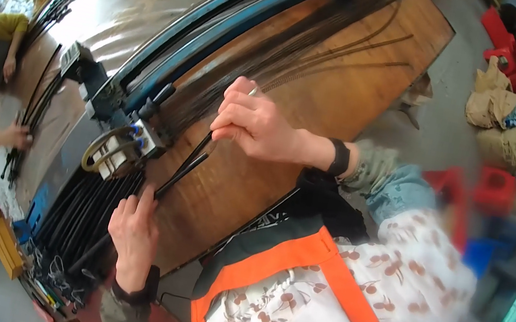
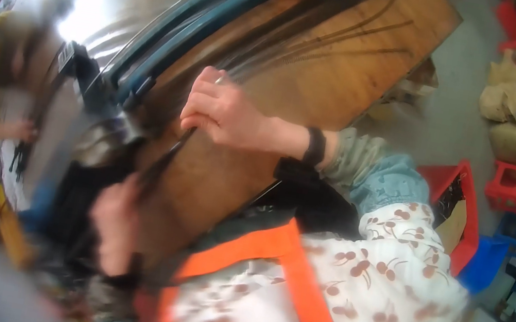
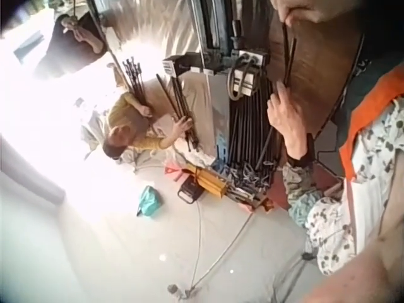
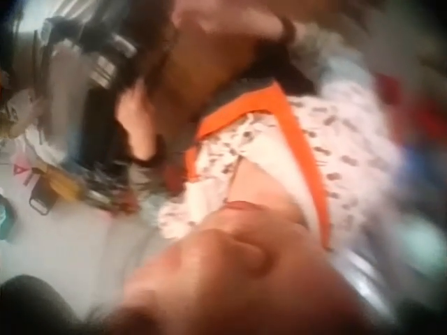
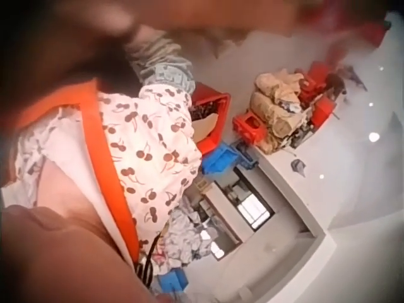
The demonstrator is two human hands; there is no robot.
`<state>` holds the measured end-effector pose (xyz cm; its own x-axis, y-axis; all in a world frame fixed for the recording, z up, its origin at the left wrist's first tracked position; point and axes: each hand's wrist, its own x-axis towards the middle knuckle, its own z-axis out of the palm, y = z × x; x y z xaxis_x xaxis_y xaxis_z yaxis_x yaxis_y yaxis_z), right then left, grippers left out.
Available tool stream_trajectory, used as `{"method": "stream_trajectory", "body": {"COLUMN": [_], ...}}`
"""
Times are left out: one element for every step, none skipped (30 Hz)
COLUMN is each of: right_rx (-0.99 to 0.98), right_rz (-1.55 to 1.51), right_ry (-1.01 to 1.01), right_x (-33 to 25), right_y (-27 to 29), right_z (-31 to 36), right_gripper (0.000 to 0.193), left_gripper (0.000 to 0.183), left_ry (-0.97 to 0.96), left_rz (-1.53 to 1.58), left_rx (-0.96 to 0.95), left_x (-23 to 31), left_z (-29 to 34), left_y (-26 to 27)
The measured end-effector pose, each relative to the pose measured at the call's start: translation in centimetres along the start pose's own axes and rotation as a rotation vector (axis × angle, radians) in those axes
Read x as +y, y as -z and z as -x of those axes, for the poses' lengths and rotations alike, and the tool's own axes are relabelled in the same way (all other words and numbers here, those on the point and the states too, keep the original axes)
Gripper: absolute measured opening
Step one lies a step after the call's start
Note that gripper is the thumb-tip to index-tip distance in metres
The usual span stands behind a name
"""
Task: Fabricating components from black metal rods using a manual jig at a workshop workbench.
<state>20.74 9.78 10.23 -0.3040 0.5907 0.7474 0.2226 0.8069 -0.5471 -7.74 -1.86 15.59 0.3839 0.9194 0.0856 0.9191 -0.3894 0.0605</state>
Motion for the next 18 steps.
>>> {"method": "stream_trajectory", "body": {"right_rx": [-0.011,-0.019,-0.128,-0.236,-0.240,-0.229,-0.223,-0.186,-0.192,-0.144,-0.094,-0.095,-0.134,-0.172,-0.167,-0.257,-0.340,-0.388], "right_rz": [-0.011,-0.044,-0.045,-0.036,-0.066,-0.007,0.058,0.037,0.020,0.009,0.000,0.001,-0.075,-0.149,-0.132,-0.240,-0.350,-0.394], "right_ry": [0.007,0.010,-0.114,-0.241,-0.232,-0.170,-0.115,-0.065,-0.065,-0.052,-0.039,-0.042,-0.118,-0.193,-0.197,-0.401,-0.606,-0.705], "right_x": [-0.2,0.3,1.1,1.7,1.1,0.3,-0.1,-0.3,-0.5,-0.8,-1.1,-1.2,-0.9,-0.7,-0.8,-1.3,-1.7,-2.0], "right_y": [-0.2,0.0,0.6,0.8,0.6,0.5,0.3,0.2,-0.4,-0.8,-1.1,-1.4,-1.5,-1.5,-1.6,-1.8,-1.9,-1.5], "right_z": [0.1,0.4,1.0,1.7,2.0,2.0,1.6,0.7,0.5,0.4,0.4,0.7,1.2,1.6,1.7,1.9,2.0,1.4], "right_gripper": [0.011,0.011,0.010,0.010,0.010,0.010,0.010,0.010,0.010,0.010,0.011,0.011,0.010,0.009,0.009,0.009,0.009,0.011], "left_gripper": [0.034,0.034,0.034,0.035,0.036,0.038,0.038,0.038,0.039,0.039,0.039,0.035,0.030,0.030,0.023,0.016,0.016,0.011], "left_ry": [0.015,0.032,0.063,0.067,0.075,0.050,0.071,0.065,0.057,0.038,0.038,0.039,0.028,0.014,0.074,0.131,0.111,0.100], "left_rz": [0.010,0.012,0.002,0.008,0.002,-0.004,-0.009,0.022,0.054,0.055,0.057,0.069,0.086,0.093,0.096,0.100,0.110,0.102], "left_rx": [-0.014,-0.003,-0.014,0.007,0.033,0.027,0.016,-0.013,-0.040,-0.048,-0.052,-0.049,-0.040,-0.036,-0.100,-0.167,-0.166,-0.212], "left_x": [0.2,0.1,-0.2,-0.7,-0.7,-0.4,-0.6,-0.9,-1.0,-1.1,-1.1,-1.1,-1.0,-0.9,-0.8,-0.6,-0.6,-0.7], "left_z": [0.2,0.2,0.3,0.0,0.3,0.4,0.6,0.9,1.1,1.0,1.1,1.1,0.7,0.4,0.5,0.6,0.6,0.4], "left_y": [0.2,0.5,0.8,0.6,1.1,1.7,1.7,1.7,1.7,1.8,1.9,2.0,1.9,2.0,2.3,2.6,2.7,2.8]}}
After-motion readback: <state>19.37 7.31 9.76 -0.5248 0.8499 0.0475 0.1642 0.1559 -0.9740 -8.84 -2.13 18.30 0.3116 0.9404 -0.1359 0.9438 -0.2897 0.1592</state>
